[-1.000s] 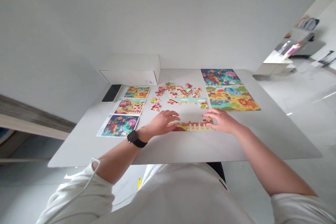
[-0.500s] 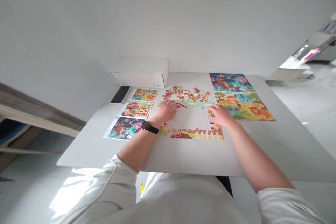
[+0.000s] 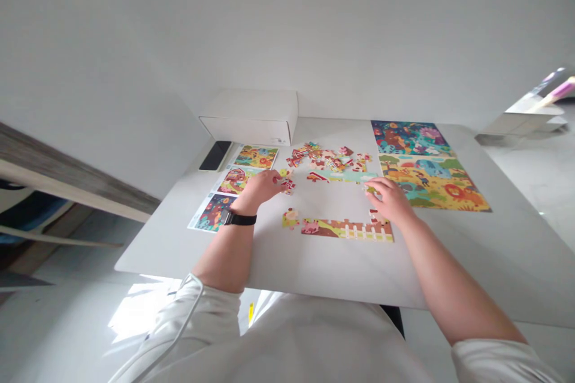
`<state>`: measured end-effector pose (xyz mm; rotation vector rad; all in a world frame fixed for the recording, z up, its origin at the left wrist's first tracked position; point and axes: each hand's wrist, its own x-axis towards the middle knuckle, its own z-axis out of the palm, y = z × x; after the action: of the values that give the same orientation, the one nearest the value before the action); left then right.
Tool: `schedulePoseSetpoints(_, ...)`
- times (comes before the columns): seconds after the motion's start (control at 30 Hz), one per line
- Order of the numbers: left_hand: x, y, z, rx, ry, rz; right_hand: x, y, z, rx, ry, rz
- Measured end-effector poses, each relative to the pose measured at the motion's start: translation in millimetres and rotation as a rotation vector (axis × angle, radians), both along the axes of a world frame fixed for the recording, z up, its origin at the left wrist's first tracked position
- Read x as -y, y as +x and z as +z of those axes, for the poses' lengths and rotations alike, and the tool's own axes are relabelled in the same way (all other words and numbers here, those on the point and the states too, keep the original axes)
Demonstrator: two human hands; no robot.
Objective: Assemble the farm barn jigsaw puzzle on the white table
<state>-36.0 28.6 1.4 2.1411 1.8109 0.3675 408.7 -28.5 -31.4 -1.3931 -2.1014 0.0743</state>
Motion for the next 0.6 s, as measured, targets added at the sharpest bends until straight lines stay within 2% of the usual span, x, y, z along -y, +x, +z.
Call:
schedulePoseSetpoints(0.13,3.3,8.0,-4.4,-0.093,0.001,-0.019,1.1,-1.5,-0.1,-0.014,-0.003,0.013)
schedulePoseSetpoints(0.43,17.1,41.6,-1.6,-0.057,0.077,-0.108,2.2,-5.9,-0.1,0.006,-0.066,0.011)
schedulePoseSetpoints(0.6,10.3,24.9,1.1,-0.003,0.195,0.013,4.1,-8.3,4.6,-0.011,-0.07,0.003)
